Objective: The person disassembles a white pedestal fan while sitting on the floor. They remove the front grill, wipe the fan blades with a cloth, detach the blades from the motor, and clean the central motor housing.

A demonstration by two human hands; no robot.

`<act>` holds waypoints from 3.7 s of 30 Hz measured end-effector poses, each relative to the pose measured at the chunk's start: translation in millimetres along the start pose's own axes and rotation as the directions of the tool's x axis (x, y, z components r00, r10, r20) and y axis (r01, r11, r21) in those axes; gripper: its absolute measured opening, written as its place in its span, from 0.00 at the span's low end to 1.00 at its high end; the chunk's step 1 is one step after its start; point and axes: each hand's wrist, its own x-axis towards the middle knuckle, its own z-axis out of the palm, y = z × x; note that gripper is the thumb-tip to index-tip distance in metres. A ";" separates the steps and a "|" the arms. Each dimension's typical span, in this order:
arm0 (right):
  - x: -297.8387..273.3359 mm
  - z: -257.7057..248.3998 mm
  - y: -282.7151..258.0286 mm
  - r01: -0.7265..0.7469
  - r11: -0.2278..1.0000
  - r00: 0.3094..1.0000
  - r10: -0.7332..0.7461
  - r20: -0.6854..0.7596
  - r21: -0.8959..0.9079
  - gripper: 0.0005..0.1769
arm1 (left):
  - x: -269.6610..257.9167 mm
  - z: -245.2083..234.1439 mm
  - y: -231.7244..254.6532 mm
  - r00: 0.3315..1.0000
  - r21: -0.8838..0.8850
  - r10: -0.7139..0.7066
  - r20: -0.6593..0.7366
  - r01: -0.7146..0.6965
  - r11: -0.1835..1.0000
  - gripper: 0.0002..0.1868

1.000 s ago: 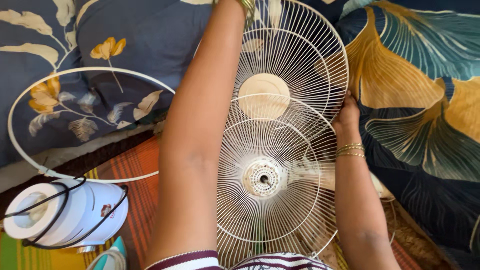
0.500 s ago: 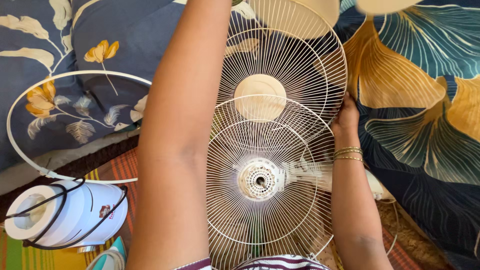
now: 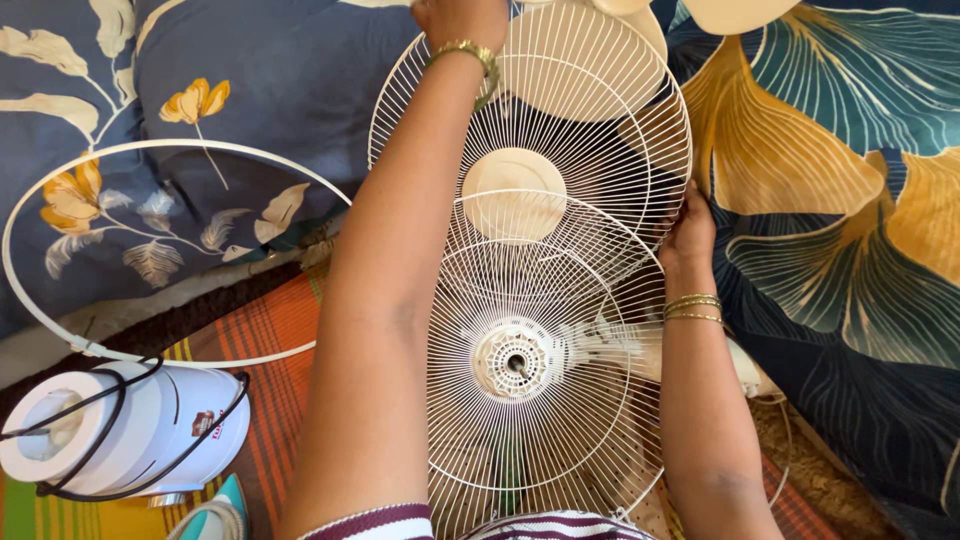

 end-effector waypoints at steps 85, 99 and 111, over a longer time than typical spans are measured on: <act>-40.3 172.6 -148.7 0.145 0.578 0.978 0.038 0.204 -0.803 0.31 | -56.7 -106.2 -45.3 0.964 -0.201 0.238 0.115 -0.213 0.956 0.43; -1.7 103.3 -139.6 0.021 0.770 0.959 0.165 0.231 -0.638 0.27 | -68.7 -109.7 -31.9 0.944 -0.246 0.325 0.062 -0.301 0.921 0.41; -37.2 98.8 -135.7 0.147 0.827 0.931 0.070 0.359 -0.542 0.27 | -81.4 -121.8 -27.3 0.932 -0.237 0.357 0.063 -0.334 0.912 0.42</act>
